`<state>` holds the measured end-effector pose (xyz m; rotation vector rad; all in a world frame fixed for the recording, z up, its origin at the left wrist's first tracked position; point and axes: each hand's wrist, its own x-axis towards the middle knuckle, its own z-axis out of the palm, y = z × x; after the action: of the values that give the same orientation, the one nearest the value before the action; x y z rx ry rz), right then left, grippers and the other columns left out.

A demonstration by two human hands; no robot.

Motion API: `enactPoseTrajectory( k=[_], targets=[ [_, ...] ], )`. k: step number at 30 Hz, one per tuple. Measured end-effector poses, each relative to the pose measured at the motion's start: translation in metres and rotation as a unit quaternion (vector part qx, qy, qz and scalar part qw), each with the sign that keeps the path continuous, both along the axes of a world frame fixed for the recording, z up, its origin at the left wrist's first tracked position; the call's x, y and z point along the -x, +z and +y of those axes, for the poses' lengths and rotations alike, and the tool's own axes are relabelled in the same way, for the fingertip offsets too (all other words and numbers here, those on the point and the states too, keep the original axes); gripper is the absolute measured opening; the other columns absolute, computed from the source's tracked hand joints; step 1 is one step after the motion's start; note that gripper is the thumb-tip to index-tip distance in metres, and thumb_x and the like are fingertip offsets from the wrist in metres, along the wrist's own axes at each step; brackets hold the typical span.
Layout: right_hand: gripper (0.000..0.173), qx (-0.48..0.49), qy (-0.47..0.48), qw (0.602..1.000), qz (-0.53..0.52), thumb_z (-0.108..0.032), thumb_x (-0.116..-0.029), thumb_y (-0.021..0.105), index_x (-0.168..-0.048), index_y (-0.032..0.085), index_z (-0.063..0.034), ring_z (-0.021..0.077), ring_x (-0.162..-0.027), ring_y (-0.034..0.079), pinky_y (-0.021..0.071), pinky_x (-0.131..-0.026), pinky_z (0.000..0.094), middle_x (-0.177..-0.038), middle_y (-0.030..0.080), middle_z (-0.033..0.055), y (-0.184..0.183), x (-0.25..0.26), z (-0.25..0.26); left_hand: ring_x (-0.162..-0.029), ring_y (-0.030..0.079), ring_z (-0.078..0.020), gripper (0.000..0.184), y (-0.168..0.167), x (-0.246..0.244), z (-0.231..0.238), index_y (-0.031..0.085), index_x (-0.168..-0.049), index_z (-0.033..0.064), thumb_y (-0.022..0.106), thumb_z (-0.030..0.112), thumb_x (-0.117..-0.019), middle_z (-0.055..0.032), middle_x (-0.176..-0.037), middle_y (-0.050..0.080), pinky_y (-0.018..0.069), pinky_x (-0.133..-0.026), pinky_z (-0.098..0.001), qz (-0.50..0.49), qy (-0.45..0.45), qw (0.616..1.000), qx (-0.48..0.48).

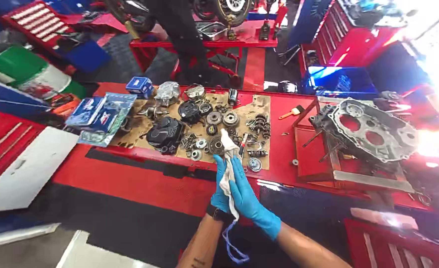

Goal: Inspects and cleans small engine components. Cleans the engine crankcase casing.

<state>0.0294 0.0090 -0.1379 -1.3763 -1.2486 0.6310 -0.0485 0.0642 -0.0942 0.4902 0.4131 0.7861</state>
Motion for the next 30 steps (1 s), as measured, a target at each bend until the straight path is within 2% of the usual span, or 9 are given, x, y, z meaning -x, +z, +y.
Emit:
enactPoseTrajectory(
  k=[6, 8, 10, 14, 18, 22, 24, 27, 30],
  targets=[
    [0.066, 0.102, -0.083, 0.976, 0.172, -0.027, -0.1074, 0.039, -0.160, 0.019, 0.0057, 0.0236, -0.156, 0.024, 0.0212, -0.128, 0.0392, -0.168, 0.020, 0.0238, 0.002, -0.026, 0.043, -0.124, 0.058, -0.0082, 0.072, -0.011, -0.022, 0.020, 0.032, -0.153, 0.0015, 0.023, 0.057, -0.1078, -0.0084, -0.139, 0.058, 0.0498, -0.106, -0.0296, 0.201, -0.092, 0.966, -0.130],
    [0.056, 0.149, -0.130, 0.941, 0.275, -0.025, -0.1097, 0.036, -0.158, 0.029, 0.0015, 0.0132, -0.144, 0.043, 0.0349, -0.120, 0.0313, -0.159, 0.041, 0.0163, 0.025, -0.015, 0.032, -0.131, 0.052, -0.0108, 0.081, -0.036, -0.029, 0.029, 0.033, -0.149, -0.0105, 0.042, 0.055, -0.1032, -0.0163, -0.144, 0.053, 0.0425, -0.112, -0.0301, 0.256, -0.102, 0.929, -0.248],
    [0.044, 0.177, -0.190, 0.883, 0.391, -0.028, -0.1102, 0.033, -0.142, 0.052, -0.0041, 0.0109, -0.112, 0.064, 0.0540, -0.097, 0.0323, -0.126, 0.067, 0.0081, 0.036, -0.017, 0.023, -0.151, 0.033, -0.0306, 0.087, -0.069, -0.039, 0.045, 0.046, -0.147, -0.0074, 0.049, 0.065, -0.0975, -0.0223, -0.156, 0.043, 0.0231, -0.127, -0.0470, 0.240, -0.079, 0.854, -0.454],
    [0.047, 0.160, -0.186, 0.858, 0.451, -0.034, -0.1125, 0.026, -0.137, 0.056, -0.0068, 0.0126, -0.109, 0.066, 0.0554, -0.095, 0.0340, -0.119, 0.070, 0.0061, 0.037, -0.031, 0.010, -0.119, 0.061, -0.0352, 0.045, -0.097, -0.053, 0.049, 0.073, -0.119, 0.0028, 0.064, 0.034, -0.0880, -0.0191, -0.123, 0.068, 0.0472, -0.106, -0.0498, 0.253, -0.003, 0.769, -0.588],
    [0.059, 0.202, -0.203, 0.864, 0.413, -0.048, -0.1104, 0.019, -0.134, 0.057, -0.0093, 0.0100, -0.090, 0.068, 0.0584, -0.078, 0.0296, -0.106, 0.071, 0.0035, 0.026, -0.043, -0.009, -0.088, 0.074, -0.0337, 0.030, -0.076, -0.082, 0.044, 0.073, -0.097, -0.0097, 0.059, 0.017, -0.0933, -0.0225, -0.091, 0.074, 0.0582, -0.085, -0.0527, 0.346, -0.017, 0.801, -0.489],
    [0.039, 0.186, -0.182, 0.964, 0.056, -0.025, -0.1063, 0.044, -0.126, 0.067, -0.0006, 0.0097, -0.113, 0.067, 0.0542, -0.101, 0.0318, -0.120, 0.072, 0.0049, 0.025, -0.083, -0.046, -0.096, 0.070, -0.0363, 0.055, -0.070, -0.113, 0.062, 0.068, -0.105, -0.0106, 0.040, 0.037, -0.1100, -0.0269, -0.097, 0.070, 0.0539, -0.091, -0.0557, 0.416, -0.158, 0.858, -0.256],
    [0.057, 0.141, -0.144, 0.965, -0.169, -0.040, -0.0994, 0.054, -0.142, 0.059, -0.0024, 0.0251, -0.143, 0.047, 0.0351, -0.121, 0.0462, -0.148, 0.057, 0.0134, 0.019, -0.101, -0.053, -0.104, 0.068, -0.0288, 0.067, -0.064, -0.110, 0.071, 0.062, -0.123, -0.0083, 0.024, 0.046, -0.1122, -0.0234, -0.110, 0.069, 0.0542, -0.095, -0.0486, 0.344, -0.223, 0.907, -0.094],
    [0.089, 0.125, -0.146, 0.935, -0.298, -0.068, -0.0940, 0.040, -0.147, 0.050, 0.0028, 0.0482, -0.150, 0.027, 0.0095, -0.121, 0.0707, -0.156, 0.044, 0.0249, -0.021, -0.108, -0.029, -0.095, 0.063, -0.0097, 0.058, -0.030, -0.092, 0.044, 0.054, -0.125, 0.0118, 0.015, 0.051, -0.1096, -0.0019, -0.104, 0.065, 0.0550, -0.084, -0.0327, 0.144, -0.289, 0.945, 0.040],
    [0.069, 0.115, -0.190, 0.939, -0.263, -0.053, -0.1021, 0.033, -0.103, 0.072, 0.0048, 0.0402, -0.111, 0.063, 0.0413, -0.105, 0.0589, -0.105, 0.070, 0.0242, -0.045, -0.119, -0.001, -0.116, 0.059, -0.0163, 0.080, -0.023, -0.093, 0.034, 0.048, -0.141, 0.0062, 0.010, 0.066, -0.1041, -0.0106, -0.127, 0.061, 0.0513, -0.100, -0.0404, 0.093, -0.327, 0.940, 0.007]
  ],
)
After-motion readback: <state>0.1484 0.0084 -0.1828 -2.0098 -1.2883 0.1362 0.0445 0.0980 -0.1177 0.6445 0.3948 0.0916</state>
